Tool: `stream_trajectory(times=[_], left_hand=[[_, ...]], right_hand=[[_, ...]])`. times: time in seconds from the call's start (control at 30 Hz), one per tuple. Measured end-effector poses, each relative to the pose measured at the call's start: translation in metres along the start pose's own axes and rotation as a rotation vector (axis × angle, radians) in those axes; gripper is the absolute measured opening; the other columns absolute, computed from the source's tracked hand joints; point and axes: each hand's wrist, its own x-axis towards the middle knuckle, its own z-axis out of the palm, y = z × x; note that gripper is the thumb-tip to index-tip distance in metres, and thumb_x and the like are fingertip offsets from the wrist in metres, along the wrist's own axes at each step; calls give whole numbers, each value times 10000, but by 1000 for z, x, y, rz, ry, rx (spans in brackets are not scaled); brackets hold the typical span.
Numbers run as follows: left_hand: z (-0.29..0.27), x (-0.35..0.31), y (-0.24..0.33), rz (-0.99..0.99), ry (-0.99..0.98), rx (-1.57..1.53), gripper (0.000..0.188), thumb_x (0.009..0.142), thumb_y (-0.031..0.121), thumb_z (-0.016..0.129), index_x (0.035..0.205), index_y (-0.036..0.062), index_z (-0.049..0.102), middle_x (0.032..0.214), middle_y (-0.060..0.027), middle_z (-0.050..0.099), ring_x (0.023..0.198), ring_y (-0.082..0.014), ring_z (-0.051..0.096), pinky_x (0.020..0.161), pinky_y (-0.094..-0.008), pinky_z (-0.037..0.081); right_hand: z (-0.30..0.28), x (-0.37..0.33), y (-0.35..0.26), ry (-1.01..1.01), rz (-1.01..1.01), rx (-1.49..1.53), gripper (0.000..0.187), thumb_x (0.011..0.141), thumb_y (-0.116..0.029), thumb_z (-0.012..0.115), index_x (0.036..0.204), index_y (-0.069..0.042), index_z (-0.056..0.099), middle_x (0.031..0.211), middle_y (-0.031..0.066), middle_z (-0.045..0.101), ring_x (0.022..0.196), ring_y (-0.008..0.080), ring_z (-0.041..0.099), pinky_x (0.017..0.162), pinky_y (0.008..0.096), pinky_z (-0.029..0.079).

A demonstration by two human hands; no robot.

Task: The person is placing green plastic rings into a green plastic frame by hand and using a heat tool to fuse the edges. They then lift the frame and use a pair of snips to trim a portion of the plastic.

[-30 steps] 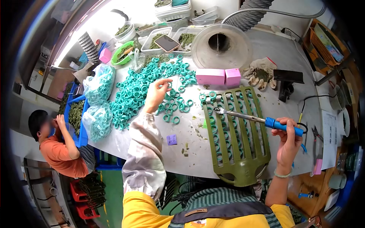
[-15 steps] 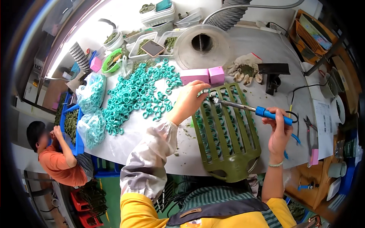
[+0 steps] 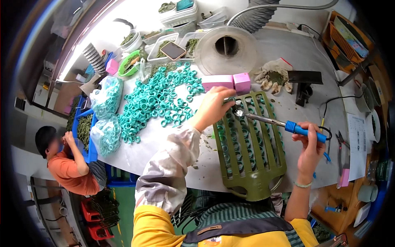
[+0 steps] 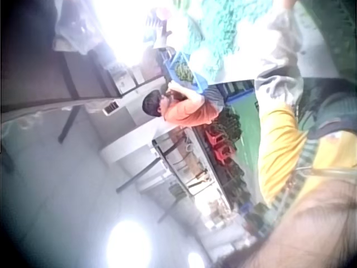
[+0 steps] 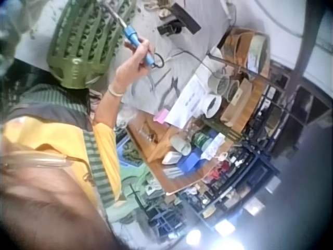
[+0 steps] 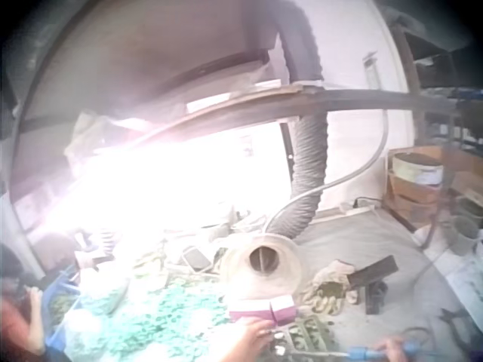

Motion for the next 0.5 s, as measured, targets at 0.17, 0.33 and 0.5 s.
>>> stream_trajectory(times=[0.17,0.33,0.5], left_hand=[[-54,-27,-81,-425,186,184,120,828,125,703,910,40,679,914,-127,671,850,-300,659,798,-374,519],[-76,-76,-119,-411,-77,420,137,731,110,748,844,63,687,834,-121,643,803,-305,630,740,-394,501],[-64,-92,-125,-444,-2,289,166,746,139,754,832,62,635,891,-128,625,923,-335,579,813,-429,465]], right_hand=[[-5,-1,0,-41,8,22,246,977,-165,547,892,39,658,922,123,684,622,159,662,583,266,565],[-1,-3,-1,-50,10,21,249,981,-167,544,899,37,660,929,126,682,627,154,662,586,264,569],[2,-5,-3,-66,9,30,250,982,-170,545,903,38,661,933,125,683,631,155,664,589,264,568]])
